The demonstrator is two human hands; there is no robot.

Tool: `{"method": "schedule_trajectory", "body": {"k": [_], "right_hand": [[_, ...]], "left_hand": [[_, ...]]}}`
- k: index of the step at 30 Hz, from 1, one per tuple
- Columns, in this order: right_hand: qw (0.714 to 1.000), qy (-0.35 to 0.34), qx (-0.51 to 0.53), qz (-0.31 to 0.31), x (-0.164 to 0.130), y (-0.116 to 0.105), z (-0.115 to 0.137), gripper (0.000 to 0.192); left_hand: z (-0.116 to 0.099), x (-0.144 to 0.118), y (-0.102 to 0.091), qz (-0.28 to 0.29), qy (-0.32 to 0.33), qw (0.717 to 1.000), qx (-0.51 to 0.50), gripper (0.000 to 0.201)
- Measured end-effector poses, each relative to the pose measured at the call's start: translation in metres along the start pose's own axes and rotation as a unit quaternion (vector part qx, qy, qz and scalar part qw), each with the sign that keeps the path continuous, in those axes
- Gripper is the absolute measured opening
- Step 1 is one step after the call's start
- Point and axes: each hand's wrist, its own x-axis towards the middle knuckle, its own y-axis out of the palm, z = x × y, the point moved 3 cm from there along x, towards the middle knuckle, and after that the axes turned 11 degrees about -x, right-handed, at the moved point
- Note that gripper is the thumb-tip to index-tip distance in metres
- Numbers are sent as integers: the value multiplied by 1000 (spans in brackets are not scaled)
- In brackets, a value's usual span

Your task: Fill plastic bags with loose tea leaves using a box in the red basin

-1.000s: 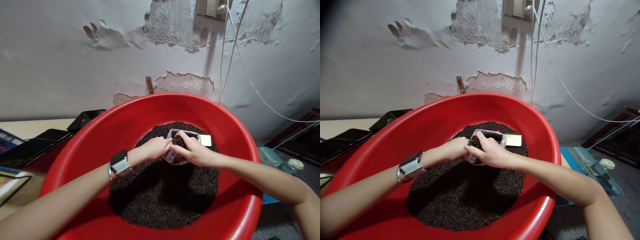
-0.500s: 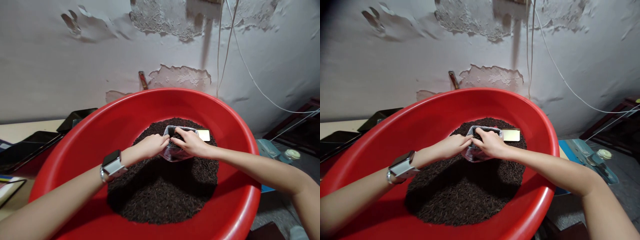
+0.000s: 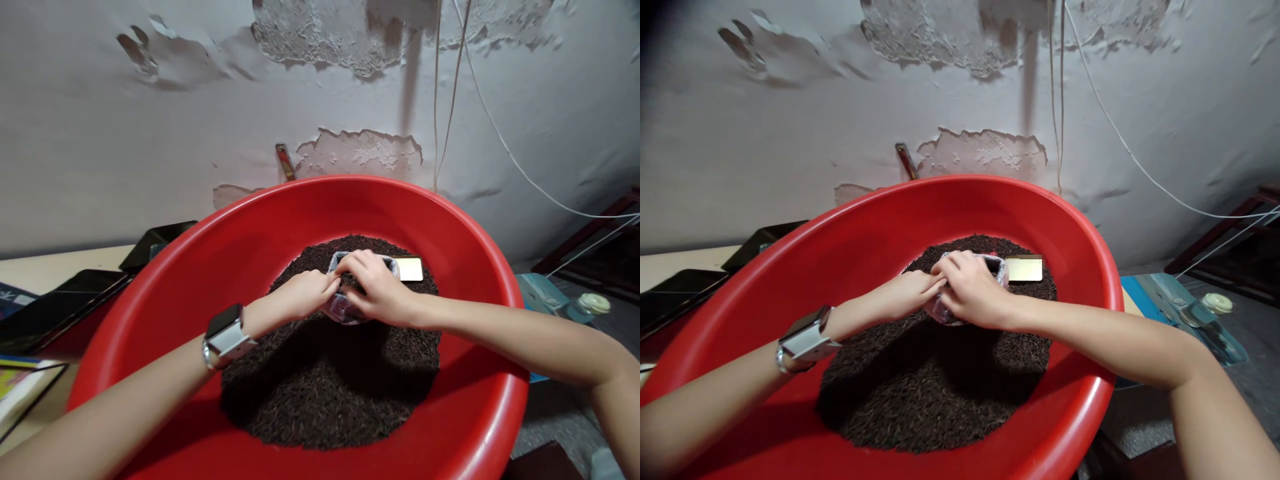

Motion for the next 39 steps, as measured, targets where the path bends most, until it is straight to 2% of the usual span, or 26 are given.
{"method": "schedule_trajectory", "body": {"k": [2,4,6,8,10,12,13,15,18,21,26,29,34,36,39], "right_hand": [[993,-104,10,55,-8,-3,24,16],[970,-186,13,156,-21,2,43,22],[933,-227,6,279,-37,17,52,45],[885,-217,-2,412,-53,38,47,74],[832,-159,-14,531,-66,61,32,95],[797,-94,-34,595,-75,79,17,109],[789,-79,-45,608,-78,85,13,112],[785,-90,-65,610,-81,92,11,112],[795,-135,-82,586,-83,93,19,104],[802,-124,-93,578,-84,91,24,100],[770,-77,-92,626,-87,91,21,93],[762,-63,-76,640,-86,90,22,88],[750,-71,-31,657,-82,87,28,65],[761,-87,2,643,-78,84,32,60],[818,-87,34,568,-63,69,38,62]], "left_hand": [[0,0,-1,-8,-13,1000,-22,33],[-2,-1,-3,-14,-16,999,-33,34],[-5,-3,-6,-14,-11,999,-37,36],[-7,-4,-7,-9,-10,999,-30,37],[-8,-4,-8,-4,-19,999,-26,38],[-8,-4,-8,-2,-30,999,-27,37],[-7,-4,-7,-2,-31,999,-26,37],[-6,-3,-5,-5,-21,1000,-15,37],[-4,-3,-3,-6,0,1000,1,38],[-5,-4,-5,-3,-7,1000,-1,38],[-10,-5,-9,0,-24,1000,-17,35],[-8,-4,-8,-3,-25,999,-19,35],[-7,-4,-5,0,2,1000,8,34],[-8,-4,-6,2,-10,1000,-3,35],[-9,-4,-7,0,-18,1000,-16,35]]}}
